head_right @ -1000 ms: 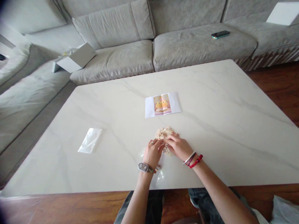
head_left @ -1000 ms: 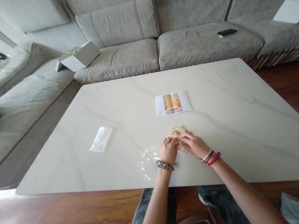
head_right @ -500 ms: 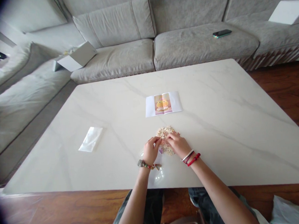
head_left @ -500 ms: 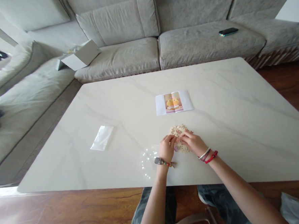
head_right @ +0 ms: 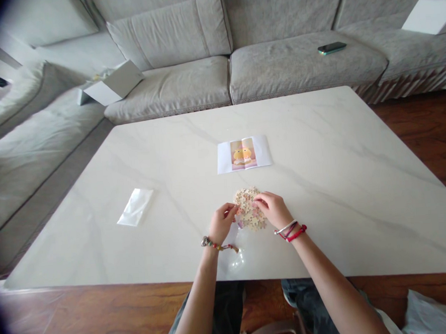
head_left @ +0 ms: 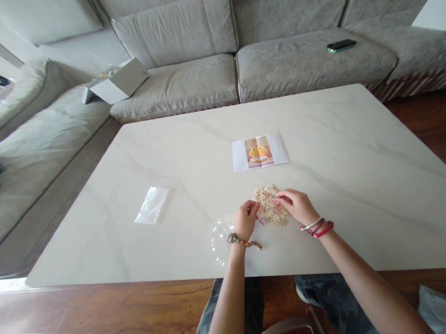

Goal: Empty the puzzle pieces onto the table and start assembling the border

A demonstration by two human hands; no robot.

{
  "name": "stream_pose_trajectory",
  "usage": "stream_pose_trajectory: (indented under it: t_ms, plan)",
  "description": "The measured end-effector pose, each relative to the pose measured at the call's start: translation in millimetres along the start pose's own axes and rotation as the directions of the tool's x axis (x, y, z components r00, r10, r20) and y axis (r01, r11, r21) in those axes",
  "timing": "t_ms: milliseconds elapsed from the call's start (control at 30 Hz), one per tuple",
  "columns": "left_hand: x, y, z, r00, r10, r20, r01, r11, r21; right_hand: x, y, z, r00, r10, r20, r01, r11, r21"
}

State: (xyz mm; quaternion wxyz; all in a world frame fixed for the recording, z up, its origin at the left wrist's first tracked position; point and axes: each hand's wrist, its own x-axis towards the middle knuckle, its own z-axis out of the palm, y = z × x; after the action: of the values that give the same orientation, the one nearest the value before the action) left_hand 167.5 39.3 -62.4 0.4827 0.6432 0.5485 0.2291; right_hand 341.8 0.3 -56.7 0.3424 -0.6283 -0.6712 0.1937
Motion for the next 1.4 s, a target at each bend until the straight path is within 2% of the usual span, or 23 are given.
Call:
stream_pose_trajectory:
  t_ms: [133, 233, 333, 433, 567, 700, 800, 867, 1033, 1133, 1300, 1400]
  plan:
    - [-3, 6, 2.6, 0.999, 0.004, 0.048, -0.004, 1.0, -0.009, 0, 3, -8, 0.996, 0.08, -0.028, -0.082, 0.993, -0.081]
    - [-5, 11, 6.6, 0.991, 0.039, 0.125, -0.023, 0.992, -0.122, -3, -9, -6, 0.999, 0.028, 0.022, -0.029, 0.999, 0.045]
    - [-7, 15, 8.5, 0.985, 0.056, 0.166, -0.031, 0.988, -0.149, -7, -22, 0, 0.997, -0.036, 0.07, 0.024, 0.986, 0.165]
    - [-7, 17, 6.3, 0.98, 0.064, 0.191, -0.037, 0.989, -0.142, -8, -24, 2, 0.999, 0.022, 0.033, -0.028, 0.983, 0.182]
    - [-4, 13, -3.0, 0.993, 0.047, 0.106, -0.036, 0.994, -0.102, -5, -11, -3, 0.983, 0.174, 0.055, -0.182, 0.945, 0.273]
    - [-2, 6, -13.7, 0.997, 0.069, -0.026, -0.063, 0.981, 0.181, -4, 4, -3, 0.968, 0.251, 0.021, -0.248, 0.937, 0.244]
    - [-2, 3, -17.5, 0.992, 0.113, -0.051, -0.085, 0.917, 0.39, -4, 9, 2, 0.981, 0.195, -0.02, -0.191, 0.972, 0.135]
    - [-3, 2, -18.5, 0.991, 0.119, -0.062, -0.077, 0.88, 0.468, -4, 10, 4, 0.989, 0.142, -0.049, -0.14, 0.989, 0.043]
    - [-3, 1, -20.8, 0.991, 0.128, -0.047, -0.095, 0.897, 0.432, -4, 6, 0, 0.996, 0.054, -0.065, -0.06, 0.994, -0.088]
    - [-2, 1, -21.4, 0.988, 0.15, -0.035, -0.118, 0.885, 0.451, -5, 0, -1, 1.0, -0.003, 0.001, 0.004, 0.994, -0.113]
    - [-3, 3, -19.3, 0.981, 0.188, -0.047, -0.129, 0.814, 0.567, -9, -12, 10, 0.981, -0.064, 0.183, 0.11, 0.962, -0.251]
    - [-5, 7, -15.4, 0.97, 0.241, -0.02, -0.18, 0.773, 0.608, -10, -16, 14, 0.969, -0.099, 0.227, 0.159, 0.952, -0.264]
